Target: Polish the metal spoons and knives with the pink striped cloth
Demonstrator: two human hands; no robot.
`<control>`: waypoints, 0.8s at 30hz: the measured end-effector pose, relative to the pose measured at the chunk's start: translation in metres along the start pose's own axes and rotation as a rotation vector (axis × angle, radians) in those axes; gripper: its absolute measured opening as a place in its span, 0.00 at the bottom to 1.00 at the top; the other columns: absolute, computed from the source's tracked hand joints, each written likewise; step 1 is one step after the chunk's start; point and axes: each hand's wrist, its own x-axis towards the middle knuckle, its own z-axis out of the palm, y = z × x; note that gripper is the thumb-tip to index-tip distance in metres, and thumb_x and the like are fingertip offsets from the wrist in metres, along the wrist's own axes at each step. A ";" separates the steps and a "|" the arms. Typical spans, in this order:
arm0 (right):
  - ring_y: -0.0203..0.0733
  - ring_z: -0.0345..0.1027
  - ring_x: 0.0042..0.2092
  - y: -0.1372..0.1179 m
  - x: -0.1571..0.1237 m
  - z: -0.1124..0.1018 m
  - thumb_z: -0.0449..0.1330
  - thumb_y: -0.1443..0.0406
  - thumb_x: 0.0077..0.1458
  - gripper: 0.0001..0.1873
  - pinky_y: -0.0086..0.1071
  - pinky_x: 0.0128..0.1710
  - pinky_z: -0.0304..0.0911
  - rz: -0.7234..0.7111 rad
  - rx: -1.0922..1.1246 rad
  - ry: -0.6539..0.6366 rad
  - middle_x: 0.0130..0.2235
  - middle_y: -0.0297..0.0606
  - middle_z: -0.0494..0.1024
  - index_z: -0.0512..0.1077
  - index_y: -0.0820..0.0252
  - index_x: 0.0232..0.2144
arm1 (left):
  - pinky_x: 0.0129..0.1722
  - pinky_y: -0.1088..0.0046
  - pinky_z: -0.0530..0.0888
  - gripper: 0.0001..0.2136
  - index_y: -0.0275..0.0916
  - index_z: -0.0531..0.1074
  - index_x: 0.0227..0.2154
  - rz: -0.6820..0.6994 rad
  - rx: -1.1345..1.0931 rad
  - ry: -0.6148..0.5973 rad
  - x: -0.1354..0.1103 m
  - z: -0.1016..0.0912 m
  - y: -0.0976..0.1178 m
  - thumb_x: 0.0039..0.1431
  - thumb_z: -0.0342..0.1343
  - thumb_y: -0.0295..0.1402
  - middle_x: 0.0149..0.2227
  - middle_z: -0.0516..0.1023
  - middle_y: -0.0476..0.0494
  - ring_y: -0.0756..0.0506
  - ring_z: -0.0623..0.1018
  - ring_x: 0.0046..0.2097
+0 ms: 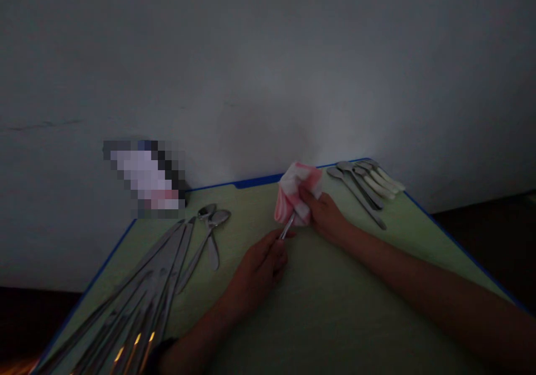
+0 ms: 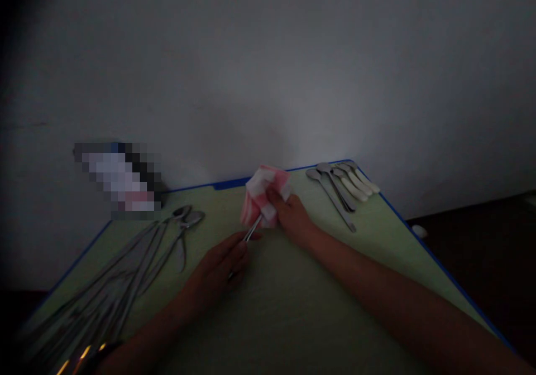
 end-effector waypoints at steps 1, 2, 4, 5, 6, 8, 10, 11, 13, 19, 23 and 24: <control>0.32 0.56 0.24 0.001 -0.004 0.005 0.58 0.52 0.44 0.17 0.28 0.26 0.53 0.026 0.110 0.003 0.22 0.30 0.67 0.66 0.61 0.23 | 0.19 0.80 0.58 0.16 0.37 0.62 0.49 0.013 0.026 0.000 -0.001 0.000 0.000 0.63 0.41 0.39 0.21 0.53 0.57 0.53 0.57 0.21; 0.32 0.57 0.25 0.002 -0.008 0.009 0.60 0.54 0.42 0.15 0.28 0.27 0.54 0.063 0.208 0.004 0.24 0.31 0.68 0.67 0.61 0.25 | 0.19 0.79 0.59 0.16 0.37 0.62 0.49 0.029 0.063 0.000 -0.001 0.000 0.000 0.63 0.41 0.38 0.21 0.55 0.56 0.53 0.58 0.21; 0.33 0.58 0.26 0.004 -0.015 0.017 0.61 0.56 0.41 0.14 0.28 0.27 0.55 0.122 0.309 0.020 0.25 0.32 0.70 0.68 0.61 0.27 | 0.21 0.78 0.60 0.16 0.36 0.63 0.49 0.059 0.148 0.008 -0.002 0.000 0.000 0.63 0.41 0.38 0.21 0.57 0.55 0.53 0.61 0.22; 0.33 0.59 0.26 0.004 -0.018 0.019 0.61 0.57 0.41 0.14 0.29 0.27 0.56 0.134 0.311 0.023 0.25 0.32 0.71 0.68 0.61 0.28 | 0.22 0.78 0.61 0.16 0.36 0.63 0.48 0.071 0.189 0.016 -0.002 0.000 0.000 0.63 0.40 0.37 0.22 0.58 0.55 0.52 0.61 0.23; 0.34 0.60 0.26 0.004 -0.021 0.020 0.61 0.57 0.42 0.14 0.29 0.28 0.57 0.130 0.284 0.025 0.26 0.33 0.71 0.69 0.61 0.29 | 0.23 0.78 0.62 0.16 0.36 0.63 0.49 0.079 0.229 0.027 -0.001 -0.001 0.001 0.63 0.41 0.37 0.22 0.60 0.54 0.52 0.62 0.24; 0.35 0.61 0.27 0.005 -0.022 0.018 0.60 0.55 0.44 0.16 0.30 0.29 0.58 0.089 0.169 0.025 0.28 0.35 0.72 0.69 0.62 0.31 | 0.25 0.77 0.63 0.16 0.37 0.63 0.49 0.092 0.301 0.044 0.000 -0.001 0.003 0.62 0.41 0.36 0.24 0.62 0.52 0.52 0.63 0.25; 0.36 0.61 0.28 0.005 -0.018 0.013 0.58 0.54 0.45 0.18 0.30 0.29 0.58 0.017 0.037 0.027 0.30 0.37 0.72 0.70 0.62 0.33 | 0.26 0.77 0.64 0.16 0.37 0.63 0.49 0.098 0.365 0.058 0.002 -0.001 0.004 0.62 0.41 0.36 0.25 0.65 0.51 0.51 0.64 0.26; 0.36 0.61 0.28 0.005 -0.015 0.010 0.58 0.54 0.46 0.18 0.30 0.29 0.58 -0.024 -0.016 0.024 0.30 0.37 0.72 0.70 0.63 0.33 | 0.26 0.76 0.64 0.16 0.37 0.63 0.49 0.100 0.390 0.064 0.003 -0.001 0.005 0.62 0.40 0.36 0.25 0.65 0.51 0.51 0.65 0.26; 0.36 0.61 0.28 0.003 -0.009 0.004 0.56 0.53 0.48 0.19 0.30 0.28 0.57 -0.114 -0.101 0.007 0.30 0.37 0.72 0.70 0.63 0.34 | 0.26 0.76 0.63 0.16 0.37 0.64 0.48 0.100 0.431 0.072 0.004 0.000 0.006 0.63 0.39 0.36 0.25 0.65 0.51 0.51 0.65 0.25; 0.37 0.60 0.28 -0.003 0.006 -0.005 0.49 0.51 0.53 0.21 0.30 0.27 0.55 -0.324 -0.385 -0.034 0.26 0.36 0.70 0.70 0.63 0.32 | 0.26 0.76 0.63 0.16 0.37 0.62 0.50 0.130 0.507 0.102 0.005 0.001 0.005 0.62 0.39 0.33 0.23 0.64 0.52 0.50 0.65 0.25; 0.36 0.57 0.24 -0.001 0.008 -0.009 0.47 0.50 0.53 0.21 0.30 0.23 0.52 -0.293 -0.424 0.030 0.22 0.35 0.66 0.68 0.61 0.25 | 0.26 0.76 0.62 0.17 0.37 0.63 0.51 0.151 0.551 0.114 0.003 0.001 0.006 0.63 0.39 0.34 0.24 0.67 0.51 0.50 0.66 0.25; 0.35 0.56 0.23 -0.001 0.008 -0.009 0.47 0.50 0.53 0.21 0.29 0.22 0.51 -0.283 -0.423 0.052 0.21 0.34 0.65 0.67 0.60 0.23 | 0.27 0.76 0.63 0.17 0.37 0.62 0.52 0.157 0.561 0.116 0.002 0.001 0.007 0.63 0.39 0.34 0.24 0.67 0.50 0.50 0.67 0.25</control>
